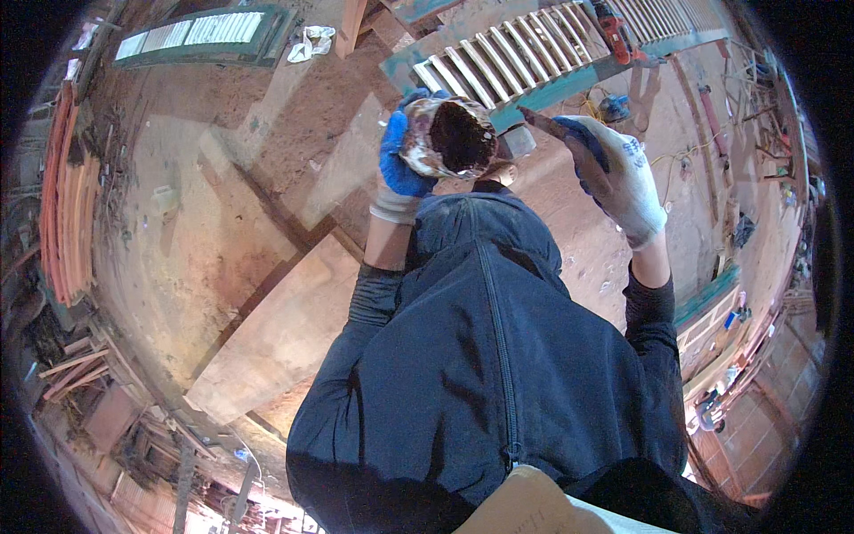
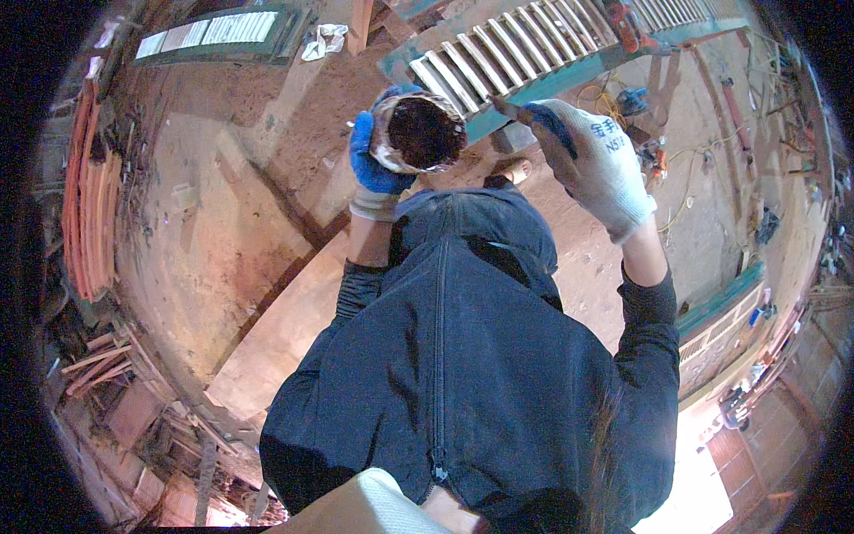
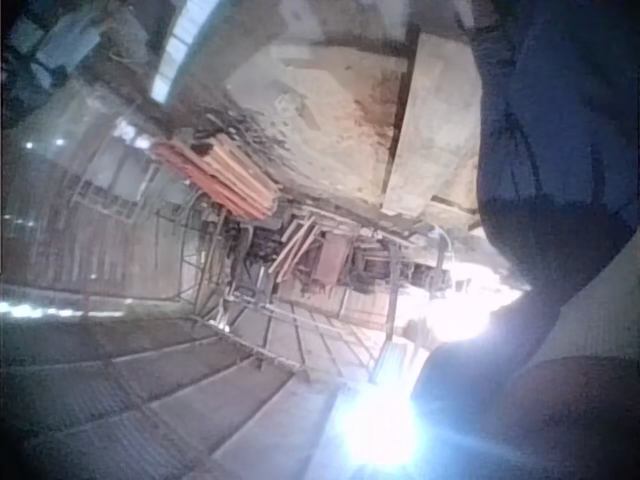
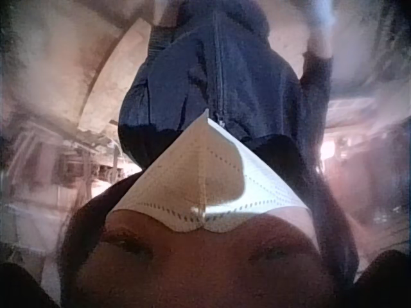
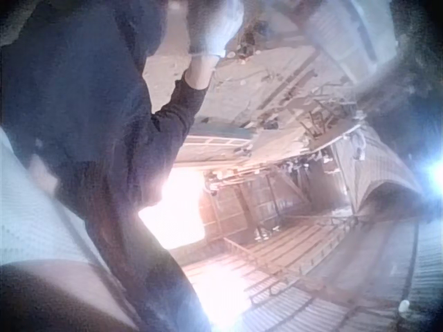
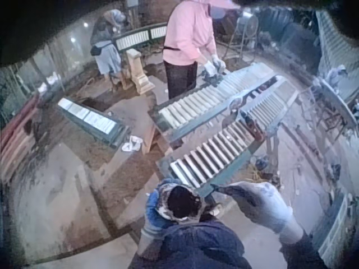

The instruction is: The person uses a handheld power sander to smooth wooden slats on a green frame, then applies a dark finish with a brush. The person moves between slats and occasionally adjusts position while working.

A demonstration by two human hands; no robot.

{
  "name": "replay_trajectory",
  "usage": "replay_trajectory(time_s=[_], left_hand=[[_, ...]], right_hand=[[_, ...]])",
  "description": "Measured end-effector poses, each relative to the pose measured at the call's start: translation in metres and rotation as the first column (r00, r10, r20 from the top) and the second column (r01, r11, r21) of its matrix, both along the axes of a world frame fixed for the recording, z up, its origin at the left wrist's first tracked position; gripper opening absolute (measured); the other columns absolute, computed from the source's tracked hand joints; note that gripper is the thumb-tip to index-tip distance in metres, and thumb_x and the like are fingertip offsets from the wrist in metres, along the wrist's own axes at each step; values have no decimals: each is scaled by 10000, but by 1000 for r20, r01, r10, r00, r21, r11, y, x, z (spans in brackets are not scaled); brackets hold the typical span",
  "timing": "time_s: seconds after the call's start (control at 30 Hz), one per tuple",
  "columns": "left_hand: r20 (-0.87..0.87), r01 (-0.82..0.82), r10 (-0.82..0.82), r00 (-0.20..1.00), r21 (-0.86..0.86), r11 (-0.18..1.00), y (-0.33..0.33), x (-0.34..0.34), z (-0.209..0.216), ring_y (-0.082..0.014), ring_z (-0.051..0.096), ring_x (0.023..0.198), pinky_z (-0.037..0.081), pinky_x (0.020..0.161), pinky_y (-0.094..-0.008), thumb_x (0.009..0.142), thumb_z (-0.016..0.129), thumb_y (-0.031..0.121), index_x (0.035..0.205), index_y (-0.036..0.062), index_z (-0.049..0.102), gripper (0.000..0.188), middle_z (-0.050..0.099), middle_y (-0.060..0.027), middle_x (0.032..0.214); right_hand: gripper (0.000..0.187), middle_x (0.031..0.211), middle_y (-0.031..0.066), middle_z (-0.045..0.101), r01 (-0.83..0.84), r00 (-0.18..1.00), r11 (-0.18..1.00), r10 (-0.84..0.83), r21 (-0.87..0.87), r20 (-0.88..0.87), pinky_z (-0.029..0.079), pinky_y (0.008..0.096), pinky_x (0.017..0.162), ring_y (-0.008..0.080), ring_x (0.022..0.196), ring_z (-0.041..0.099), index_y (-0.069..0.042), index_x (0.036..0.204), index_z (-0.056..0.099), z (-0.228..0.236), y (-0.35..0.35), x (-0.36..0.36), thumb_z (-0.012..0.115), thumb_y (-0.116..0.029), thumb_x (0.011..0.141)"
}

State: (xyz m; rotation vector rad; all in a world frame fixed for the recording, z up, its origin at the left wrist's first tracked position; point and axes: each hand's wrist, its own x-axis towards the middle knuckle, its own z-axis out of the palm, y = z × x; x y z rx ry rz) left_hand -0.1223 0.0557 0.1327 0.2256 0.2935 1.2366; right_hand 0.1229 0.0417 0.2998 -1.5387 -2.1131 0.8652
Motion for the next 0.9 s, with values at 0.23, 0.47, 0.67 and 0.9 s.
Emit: replay_trajectory(time_s=[0.23, 0.47, 0.67, 0.9], left_hand=[[273, 49, -61, 960, 50, 998, 1, -9, 2, -371, 419, 1314, 311, 1108, -543, 909, 419, 611, 1406, 75, 405, 731, 392, -198, 1459], [46, -23, 19, 999, 98, 995, 2, -2, 19, -407, 417, 1305, 313, 1107, -544, 915, 463, 549, 1408, 80, 375, 685, 370, -264, 1446], [85, -32, 26, 996, 65, 997, -2, -11, 15, -405, 424, 1299, 322, 1101, -550, 917, 479, 523, 1399, 59, 379, 677, 398, -254, 1428], [95, -62, 56, 994, 60, 996, -4, -13, 13, -402, 430, 1295, 320, 1097, -565, 916, 488, 513, 1400, 62, 386, 670, 420, -238, 1419]], right_hand=[[211, 803, 80, 551, -171, 981, 882, 112, 438, 158, 505, 391, 590, 267, 708, 613, -113, 921, 605, 0, -2, -71, 677, -168, 730], [230, 944, 26, 585, -411, 814, 771, 71, 486, 576, 483, 371, 824, 222, 935, 577, -116, 881, 669, -9, 6, -99, 650, -173, 660], [190, 1006, 49, 619, -490, 812, 761, 219, 426, 542, 437, 384, 911, 237, 1057, 541, -86, 859, 702, -18, 8, -97, 610, -164, 713], [155, 984, 24, 622, -446, 852, 735, 174, 510, 494, 414, 396, 948, 222, 1075, 545, -119, 833, 696, -29, 7, -102, 615, -180, 716]])
